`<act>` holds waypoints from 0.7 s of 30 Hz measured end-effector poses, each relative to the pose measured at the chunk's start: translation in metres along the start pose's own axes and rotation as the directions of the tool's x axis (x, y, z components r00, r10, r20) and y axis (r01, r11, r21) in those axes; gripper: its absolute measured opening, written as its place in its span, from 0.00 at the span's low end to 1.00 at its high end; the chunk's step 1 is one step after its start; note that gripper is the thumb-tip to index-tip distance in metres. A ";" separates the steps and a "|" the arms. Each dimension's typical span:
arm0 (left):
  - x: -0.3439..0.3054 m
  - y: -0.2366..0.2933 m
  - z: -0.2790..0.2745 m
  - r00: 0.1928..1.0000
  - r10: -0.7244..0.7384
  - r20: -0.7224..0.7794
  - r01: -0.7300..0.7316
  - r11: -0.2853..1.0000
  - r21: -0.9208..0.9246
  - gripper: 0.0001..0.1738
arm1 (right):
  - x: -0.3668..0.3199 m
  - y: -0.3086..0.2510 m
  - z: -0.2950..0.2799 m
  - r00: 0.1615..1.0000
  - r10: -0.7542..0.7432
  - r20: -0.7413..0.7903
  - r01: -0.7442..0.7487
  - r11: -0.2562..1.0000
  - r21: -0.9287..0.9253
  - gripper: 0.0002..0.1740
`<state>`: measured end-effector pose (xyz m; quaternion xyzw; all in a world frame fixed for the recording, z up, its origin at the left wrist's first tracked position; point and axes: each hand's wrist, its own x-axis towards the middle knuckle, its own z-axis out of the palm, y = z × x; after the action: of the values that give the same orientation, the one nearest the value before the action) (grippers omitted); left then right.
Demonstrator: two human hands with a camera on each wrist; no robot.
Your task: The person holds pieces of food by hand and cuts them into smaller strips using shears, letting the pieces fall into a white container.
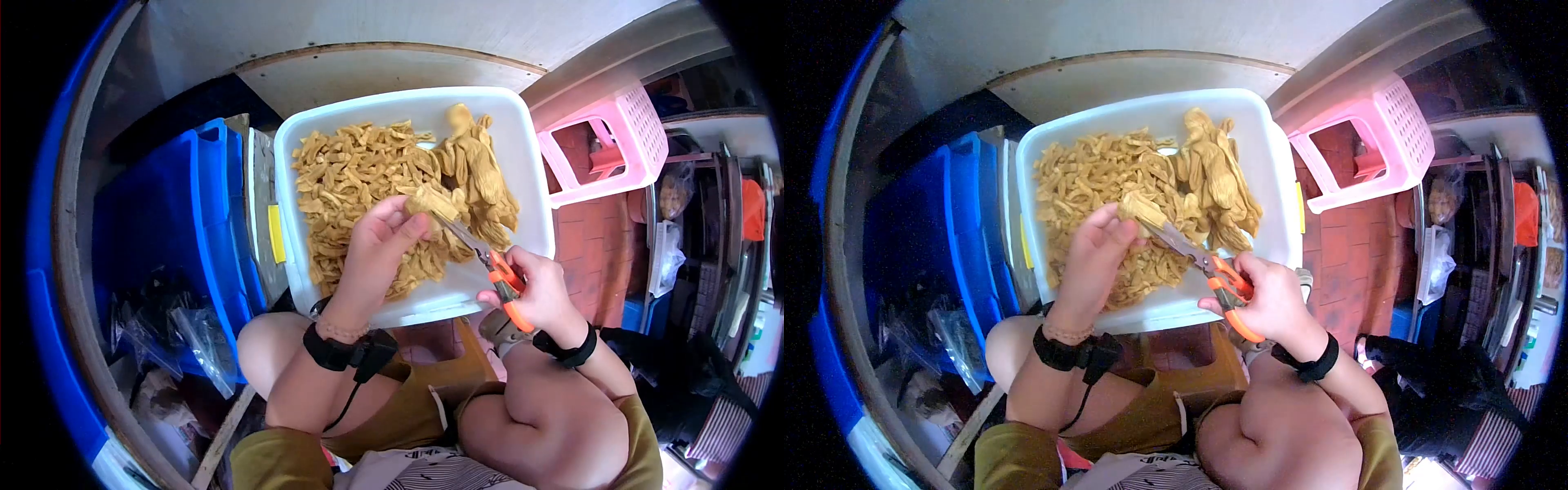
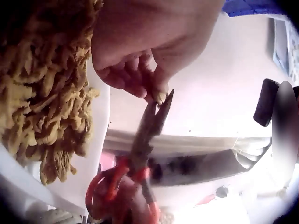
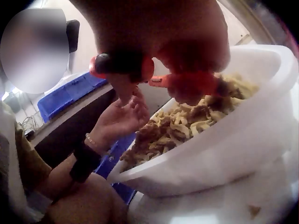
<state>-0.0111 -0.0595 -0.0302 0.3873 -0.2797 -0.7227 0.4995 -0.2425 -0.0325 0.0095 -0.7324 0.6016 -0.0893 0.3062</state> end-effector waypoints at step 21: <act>-0.004 0.014 -0.005 0.898 0.423 0.122 -0.271 0.313 0.910 0.11 | 0.002 -0.003 -0.004 0.995 0.059 0.083 -0.067 0.993 0.094 0.28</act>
<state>0.0006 -0.0608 -0.0211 0.5751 -0.6683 -0.2968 0.3668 -0.2414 -0.0349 0.0138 -0.7004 0.6066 -0.0791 0.3677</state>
